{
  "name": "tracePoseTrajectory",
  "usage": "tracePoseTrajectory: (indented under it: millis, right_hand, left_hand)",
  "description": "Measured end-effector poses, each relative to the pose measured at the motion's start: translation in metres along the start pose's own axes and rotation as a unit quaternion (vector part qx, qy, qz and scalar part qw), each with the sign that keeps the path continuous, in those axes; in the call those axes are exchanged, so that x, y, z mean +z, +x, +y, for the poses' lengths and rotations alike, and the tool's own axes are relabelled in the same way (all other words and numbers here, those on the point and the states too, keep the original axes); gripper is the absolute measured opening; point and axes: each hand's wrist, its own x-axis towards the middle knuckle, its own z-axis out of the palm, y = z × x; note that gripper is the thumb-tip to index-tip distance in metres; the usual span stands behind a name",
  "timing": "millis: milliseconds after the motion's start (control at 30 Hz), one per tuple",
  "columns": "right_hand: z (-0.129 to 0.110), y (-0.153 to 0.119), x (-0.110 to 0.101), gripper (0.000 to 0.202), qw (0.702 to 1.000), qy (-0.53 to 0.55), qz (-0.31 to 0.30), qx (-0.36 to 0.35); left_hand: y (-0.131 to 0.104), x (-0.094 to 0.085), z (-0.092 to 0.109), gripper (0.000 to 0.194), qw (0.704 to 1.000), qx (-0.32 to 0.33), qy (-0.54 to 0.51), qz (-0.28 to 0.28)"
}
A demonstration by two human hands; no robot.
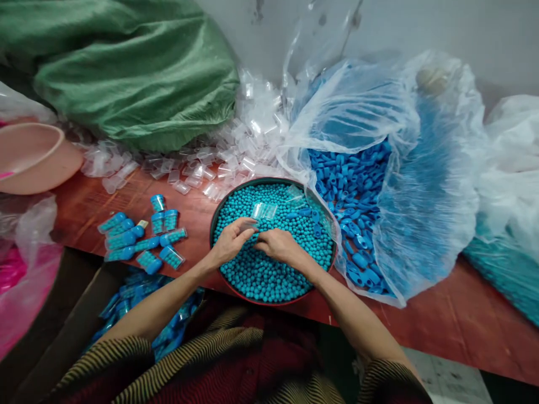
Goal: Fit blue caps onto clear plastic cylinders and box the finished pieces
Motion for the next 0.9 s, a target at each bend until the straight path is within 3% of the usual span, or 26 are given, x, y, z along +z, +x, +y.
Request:
tracePoseTrajectory:
  millis: [67,133,233,333,467,600,700,767,900]
  right_hand:
    - [0.007,0.008,-0.015,0.025,0.993,-0.097,0.050,0.055]
    - [0.014,0.021,-0.026,0.037,0.978,-0.166,0.105,0.066]
    - [0.021,0.040,-0.027,0.056,0.966,-0.251,0.064,0.020]
    - [0.027,0.044,-0.016,0.047,0.958,-0.285,0.034,0.026]
    - [0.032,0.029,-0.007,0.038,0.968,-0.224,0.108,0.021]
    - [0.030,0.015,-0.003,0.030,0.985,-0.028,0.164,-0.044]
    - [0.027,0.011,0.004,0.026,0.988,0.112,0.098,-0.030]
    - [0.026,0.010,0.005,0.028,0.990,0.139,0.029,-0.017]
    - [0.019,0.016,-0.008,0.029,0.998,0.004,-0.051,-0.021]
  left_hand:
    - [-0.001,-0.007,-0.002,0.026,0.995,-0.016,0.092,0.030]
    - [0.001,-0.013,-0.005,0.024,0.986,-0.026,0.161,0.036]
    - [0.005,-0.015,-0.010,0.022,0.977,-0.023,0.212,0.000]
    - [0.004,-0.013,-0.016,0.022,0.971,-0.019,0.238,-0.010]
    - [0.001,-0.005,-0.019,0.018,0.974,0.054,0.221,-0.008]
    - [0.001,0.004,-0.020,0.020,0.971,0.129,0.197,-0.025]
    - [0.001,0.010,-0.023,0.028,0.977,0.104,0.176,-0.062]
    - [-0.001,0.011,-0.024,0.037,0.979,0.082,0.171,-0.070]
    - [-0.001,0.008,-0.016,0.055,0.971,0.041,0.213,-0.095]
